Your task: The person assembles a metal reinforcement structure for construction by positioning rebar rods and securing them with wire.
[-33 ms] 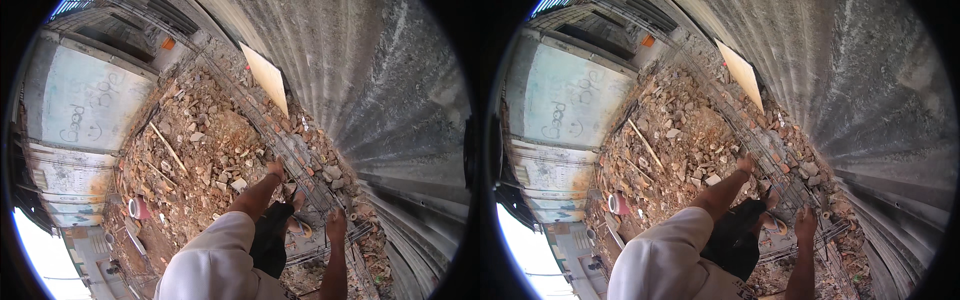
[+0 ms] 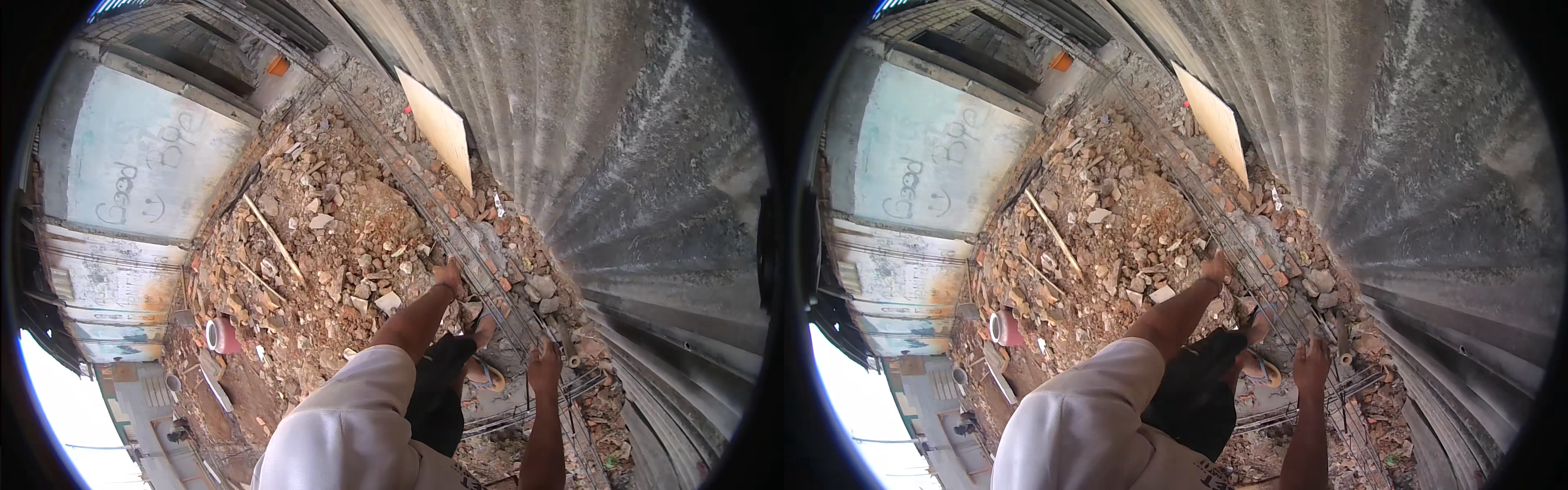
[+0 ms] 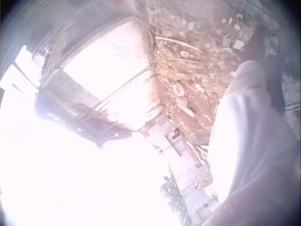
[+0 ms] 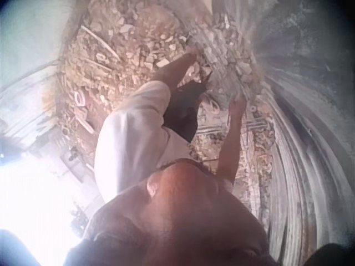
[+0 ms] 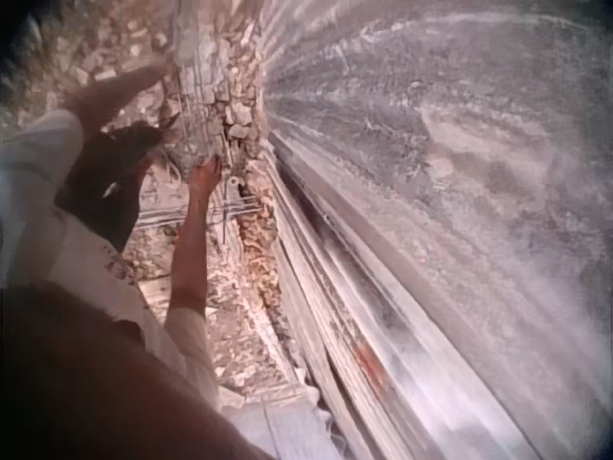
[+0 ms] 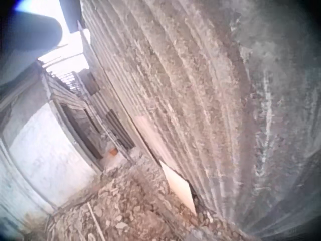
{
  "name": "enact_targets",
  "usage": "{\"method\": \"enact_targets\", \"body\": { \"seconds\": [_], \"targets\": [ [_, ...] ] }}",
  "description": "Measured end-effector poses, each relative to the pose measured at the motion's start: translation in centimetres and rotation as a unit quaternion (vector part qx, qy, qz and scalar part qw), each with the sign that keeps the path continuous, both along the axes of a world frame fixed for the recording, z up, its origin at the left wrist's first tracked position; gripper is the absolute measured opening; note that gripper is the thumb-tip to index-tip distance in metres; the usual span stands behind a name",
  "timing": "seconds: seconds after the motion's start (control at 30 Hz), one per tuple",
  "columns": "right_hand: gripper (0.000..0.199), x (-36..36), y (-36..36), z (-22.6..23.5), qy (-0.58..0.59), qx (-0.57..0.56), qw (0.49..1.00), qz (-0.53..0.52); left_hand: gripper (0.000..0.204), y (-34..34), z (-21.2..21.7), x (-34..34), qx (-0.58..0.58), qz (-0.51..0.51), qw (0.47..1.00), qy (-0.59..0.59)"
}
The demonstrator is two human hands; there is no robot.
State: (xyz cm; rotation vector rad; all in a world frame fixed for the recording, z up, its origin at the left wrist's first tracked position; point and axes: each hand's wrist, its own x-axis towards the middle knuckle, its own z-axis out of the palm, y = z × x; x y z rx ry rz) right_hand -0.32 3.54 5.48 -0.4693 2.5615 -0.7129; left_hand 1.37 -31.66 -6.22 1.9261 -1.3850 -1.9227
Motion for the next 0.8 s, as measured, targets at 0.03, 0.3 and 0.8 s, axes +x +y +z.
{"method": "enact_targets", "body": {
  "seconds": [0.03,0.3,0.8],
  "targets": [
    [0.041,-1.7,-2.0,-1.0,0.008,-0.007,1.000,0.024,0.055,-1.9,-0.7,-0.4,-0.105,-0.127,0.985,-0.048],
    [0.066,-3.5,-3.6,-6.5,-0.227,0.189,0.944,0.146,0.107,-0.7,-8.2,0.9,-0.297,-0.671,0.627,-0.260],
    [0.077,-4.1,-10.2,-7.5,-0.277,0.231,0.916,0.176,0.034,-16.2,1.8,23.9,-0.393,-0.465,0.766,-0.206]
  ]
}}
